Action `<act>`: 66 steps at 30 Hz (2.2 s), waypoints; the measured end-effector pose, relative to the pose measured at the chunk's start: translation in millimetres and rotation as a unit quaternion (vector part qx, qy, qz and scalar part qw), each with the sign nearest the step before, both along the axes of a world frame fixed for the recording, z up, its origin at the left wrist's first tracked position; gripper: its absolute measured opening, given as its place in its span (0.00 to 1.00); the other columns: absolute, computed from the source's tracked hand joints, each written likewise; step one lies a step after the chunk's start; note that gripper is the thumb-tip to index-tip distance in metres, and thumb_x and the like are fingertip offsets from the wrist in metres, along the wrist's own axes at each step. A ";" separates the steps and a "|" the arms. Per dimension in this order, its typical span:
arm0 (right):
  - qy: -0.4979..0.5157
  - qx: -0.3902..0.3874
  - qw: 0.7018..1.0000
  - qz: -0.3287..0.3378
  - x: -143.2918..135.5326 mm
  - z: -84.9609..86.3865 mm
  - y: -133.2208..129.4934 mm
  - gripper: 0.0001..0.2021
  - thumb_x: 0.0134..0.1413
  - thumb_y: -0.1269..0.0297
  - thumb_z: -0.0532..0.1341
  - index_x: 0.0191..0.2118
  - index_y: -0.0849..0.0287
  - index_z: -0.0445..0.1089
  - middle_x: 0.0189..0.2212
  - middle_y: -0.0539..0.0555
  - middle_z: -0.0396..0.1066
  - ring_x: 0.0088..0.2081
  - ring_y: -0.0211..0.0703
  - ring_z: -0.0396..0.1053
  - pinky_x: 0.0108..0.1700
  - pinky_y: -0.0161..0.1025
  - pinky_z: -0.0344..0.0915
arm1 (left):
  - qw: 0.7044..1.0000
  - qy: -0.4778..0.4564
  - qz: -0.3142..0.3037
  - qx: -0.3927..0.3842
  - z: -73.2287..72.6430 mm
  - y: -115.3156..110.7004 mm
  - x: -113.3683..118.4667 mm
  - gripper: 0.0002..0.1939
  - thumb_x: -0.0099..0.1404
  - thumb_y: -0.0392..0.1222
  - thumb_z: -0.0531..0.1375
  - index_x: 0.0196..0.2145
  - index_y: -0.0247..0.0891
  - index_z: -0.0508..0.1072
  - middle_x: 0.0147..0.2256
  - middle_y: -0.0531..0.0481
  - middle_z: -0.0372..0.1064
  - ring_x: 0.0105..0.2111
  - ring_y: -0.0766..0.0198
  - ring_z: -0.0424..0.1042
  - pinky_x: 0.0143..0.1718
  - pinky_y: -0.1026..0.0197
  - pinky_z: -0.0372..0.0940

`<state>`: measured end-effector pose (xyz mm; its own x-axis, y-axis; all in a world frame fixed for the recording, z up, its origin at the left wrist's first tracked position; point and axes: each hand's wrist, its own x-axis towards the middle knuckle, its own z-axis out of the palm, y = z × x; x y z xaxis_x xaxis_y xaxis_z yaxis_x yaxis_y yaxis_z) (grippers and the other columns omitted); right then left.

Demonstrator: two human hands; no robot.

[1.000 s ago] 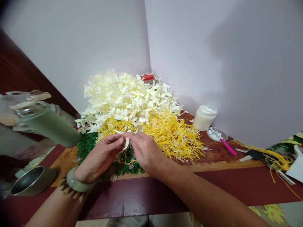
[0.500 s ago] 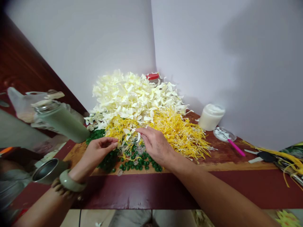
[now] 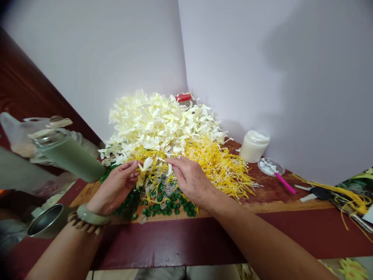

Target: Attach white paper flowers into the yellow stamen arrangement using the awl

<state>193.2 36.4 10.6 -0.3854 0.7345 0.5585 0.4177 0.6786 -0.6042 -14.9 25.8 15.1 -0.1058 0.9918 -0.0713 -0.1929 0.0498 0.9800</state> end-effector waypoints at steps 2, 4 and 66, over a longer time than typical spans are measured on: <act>-0.001 -0.005 1.000 -0.011 1.4 1.6 1.4 0.16 0.55 0.73 0.50 0.47 0.57 0.67 0.37 0.54 0.71 0.36 0.39 0.67 0.39 0.40 0.64 | 0.997 -0.075 -0.013 -0.019 -0.2 -2.0 -3.0 0.08 0.51 0.40 0.64 0.27 0.33 0.70 0.23 0.56 0.60 0.19 0.79 0.56 0.17 0.76 0.53; -0.004 -0.018 1.000 -0.013 2.6 1.9 2.6 0.15 0.55 0.73 0.50 0.46 0.57 0.67 0.39 0.55 0.71 0.37 0.39 0.67 0.39 0.40 0.64 | 0.993 -0.112 -0.019 -0.042 -3.4 -2.3 -4.3 0.06 0.52 0.36 0.63 0.27 0.34 0.69 0.24 0.56 0.60 0.20 0.78 0.60 0.18 0.77 0.57; -0.032 0.013 0.998 0.058 -20.2 -2.4 -17.1 0.13 0.55 0.73 0.50 0.42 0.61 0.68 0.35 0.54 0.72 0.36 0.37 0.69 0.39 0.37 0.66 | 0.969 -0.197 -0.124 -0.087 -11.7 -7.5 -0.5 0.04 0.57 0.33 0.58 0.29 0.30 0.73 0.26 0.51 0.65 0.26 0.74 0.64 0.28 0.73 0.64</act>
<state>173.0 19.4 8.2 -0.5032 0.6677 0.5486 0.3720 0.7404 -0.5599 -15.3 18.3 3.4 0.2034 0.9526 -0.2263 -0.5107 0.3004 0.8056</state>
